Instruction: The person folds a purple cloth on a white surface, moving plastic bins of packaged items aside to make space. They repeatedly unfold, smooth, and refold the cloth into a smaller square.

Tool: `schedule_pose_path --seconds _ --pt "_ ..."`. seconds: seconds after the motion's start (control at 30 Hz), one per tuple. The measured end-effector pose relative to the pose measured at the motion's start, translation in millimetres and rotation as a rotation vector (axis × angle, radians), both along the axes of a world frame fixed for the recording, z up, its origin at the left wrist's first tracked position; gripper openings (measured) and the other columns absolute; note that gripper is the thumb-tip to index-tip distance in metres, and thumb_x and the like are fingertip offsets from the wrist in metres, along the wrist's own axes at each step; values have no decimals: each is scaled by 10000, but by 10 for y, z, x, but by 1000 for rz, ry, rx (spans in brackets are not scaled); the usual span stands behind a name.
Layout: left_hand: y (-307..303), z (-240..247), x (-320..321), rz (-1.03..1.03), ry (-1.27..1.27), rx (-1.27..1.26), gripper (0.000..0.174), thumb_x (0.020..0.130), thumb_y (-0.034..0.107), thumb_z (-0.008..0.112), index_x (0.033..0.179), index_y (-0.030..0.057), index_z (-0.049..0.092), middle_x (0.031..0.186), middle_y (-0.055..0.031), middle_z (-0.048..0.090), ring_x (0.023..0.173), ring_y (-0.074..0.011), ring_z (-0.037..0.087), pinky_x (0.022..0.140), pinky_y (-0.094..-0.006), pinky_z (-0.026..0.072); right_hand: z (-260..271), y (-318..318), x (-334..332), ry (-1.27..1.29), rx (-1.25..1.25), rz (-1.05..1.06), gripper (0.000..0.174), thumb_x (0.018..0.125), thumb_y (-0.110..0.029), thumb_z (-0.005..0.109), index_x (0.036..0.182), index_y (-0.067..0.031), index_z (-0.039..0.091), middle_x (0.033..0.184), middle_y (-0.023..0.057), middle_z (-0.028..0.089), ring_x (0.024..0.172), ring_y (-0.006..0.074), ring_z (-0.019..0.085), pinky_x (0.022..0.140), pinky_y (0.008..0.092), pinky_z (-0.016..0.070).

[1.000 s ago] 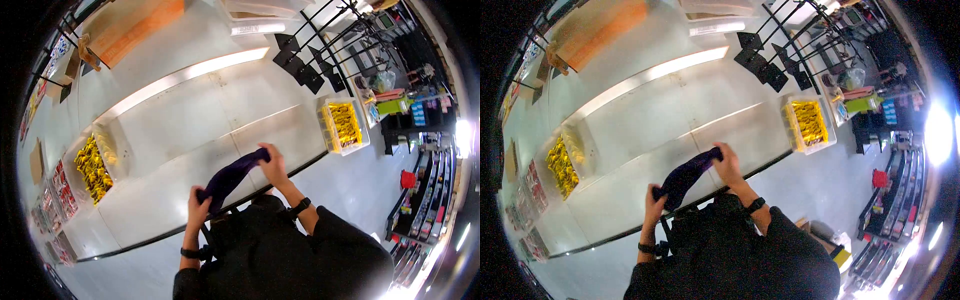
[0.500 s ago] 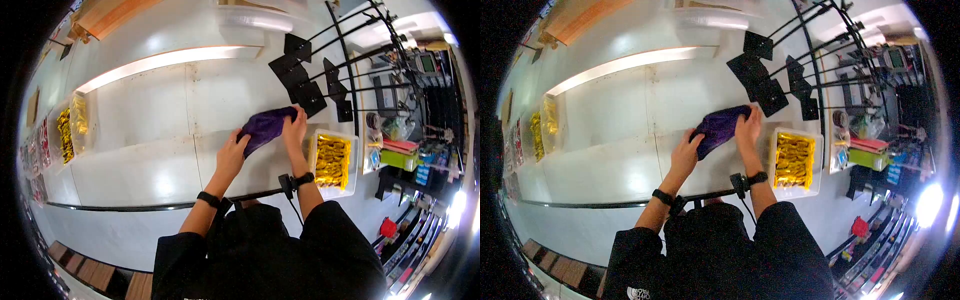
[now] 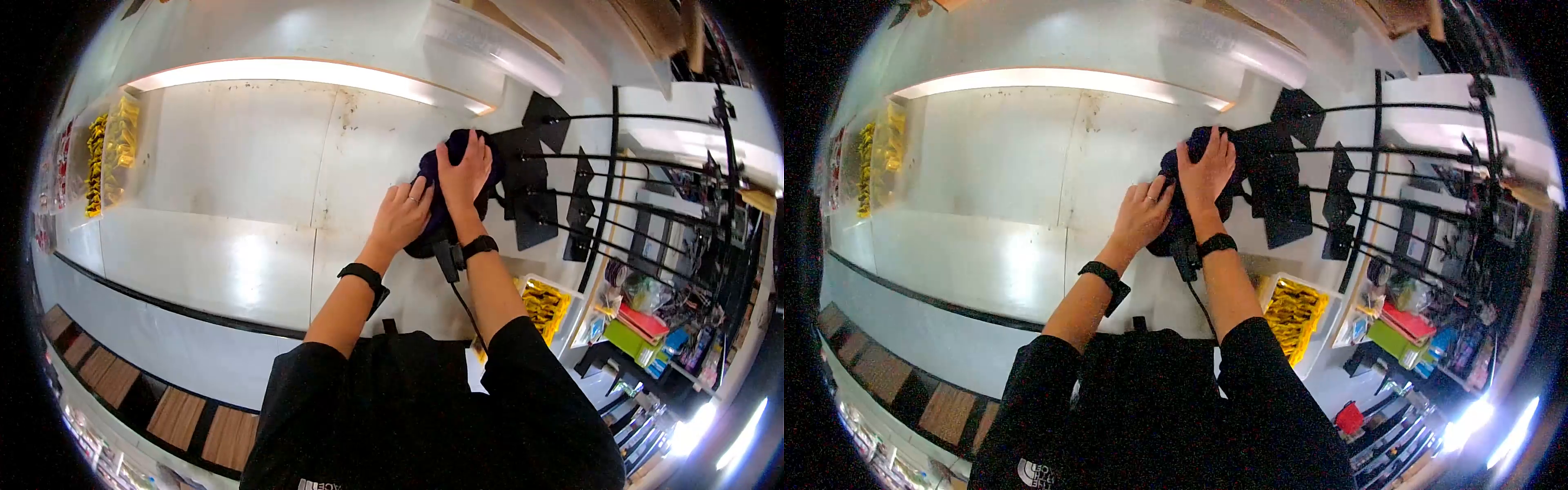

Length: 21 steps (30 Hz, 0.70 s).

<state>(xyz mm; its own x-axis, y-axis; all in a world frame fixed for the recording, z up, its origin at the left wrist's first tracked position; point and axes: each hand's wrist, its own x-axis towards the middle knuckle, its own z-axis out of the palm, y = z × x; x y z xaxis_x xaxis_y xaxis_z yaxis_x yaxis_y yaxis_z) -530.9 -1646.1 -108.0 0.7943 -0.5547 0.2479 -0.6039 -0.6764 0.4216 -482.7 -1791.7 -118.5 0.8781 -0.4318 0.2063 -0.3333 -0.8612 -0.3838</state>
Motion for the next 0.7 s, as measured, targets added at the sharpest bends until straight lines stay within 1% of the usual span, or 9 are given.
schedule_pose_path --seconds 0.07,0.17,0.2,0.3,0.4,0.43,0.57,0.67,0.7 --pt "-18 -42 67 14 35 -17 467 718 175 699 1160 72 592 1202 -94 516 955 -247 510 801 -378 427 -24 7 135 -22 5 -21 625 820 -367 634 1327 -43 464 1367 199 464 1275 382 383 1082 484 275" --pt "-25 -86 17 38 -34 -22 446 721 195 711 1139 92 595 1196 -85 518 951 -256 516 808 -397 416 -36 61 204 -161 -31 21 439 753 -194 616 1170 -58 581 1256 167 562 1193 369 459 1024 482 332" --pt "-26 -118 3 39 -30 -15 446 721 195 711 1139 92 595 1196 -85 518 951 -256 516 808 -397 416 -62 62 205 -157 -24 22 439 753 -194 616 1170 -58 581 1256 167 562 1193 369 459 1024 482 332" --pt "-23 -156 6 52 -18 -23 422 723 193 717 1116 86 607 1202 -100 511 953 -266 518 810 -404 412 -59 111 279 -238 51 349 368 715 -99 603 1082 -71 615 1136 116 628 1111 356 517 980 470 379" --pt "0 -50 13 73 35 -24 435 721 178 713 1132 87 606 1193 -106 513 950 -271 519 810 -403 412 3 61 308 -228 212 503 354 745 -62 582 1096 -78 627 1137 132 638 1092 355 538 986 430 392" --pt "-18 -58 23 92 -12 -39 456 712 159 710 1151 93 606 1178 -105 522 953 -273 521 805 -402 416 20 -84 255 -148 239 585 347 770 -113 610 1114 -71 604 1171 135 623 1117 352 528 1005 454 379" --pt "-52 -49 32 67 9 -36 472 702 145 707 1159 93 603 1176 -105 534 968 -271 522 809 -402 424 59 -520 -61 -98 42 426 461 770 -204 645 1208 -81 573 1210 157 606 1133 356 512 1024 447 353" --pt "-31 -16 45 59 43 -59 460 706 146 702 1151 83 602 1172 -109 533 966 -274 521 814 -400 425 -6 -264 213 -156 32 482 463 767 -175 632 1219 -98 570 1237 146 594 1156 358 489 1025 457 348" --pt "-19 -8 53 53 55 -63 448 717 145 696 1148 78 598 1166 -112 531 962 -275 519 807 -398 424 -17 -123 296 -116 103 489 460 764 -145 616 1222 -122 573 1232 129 603 1168 349 483 1032 450 342"
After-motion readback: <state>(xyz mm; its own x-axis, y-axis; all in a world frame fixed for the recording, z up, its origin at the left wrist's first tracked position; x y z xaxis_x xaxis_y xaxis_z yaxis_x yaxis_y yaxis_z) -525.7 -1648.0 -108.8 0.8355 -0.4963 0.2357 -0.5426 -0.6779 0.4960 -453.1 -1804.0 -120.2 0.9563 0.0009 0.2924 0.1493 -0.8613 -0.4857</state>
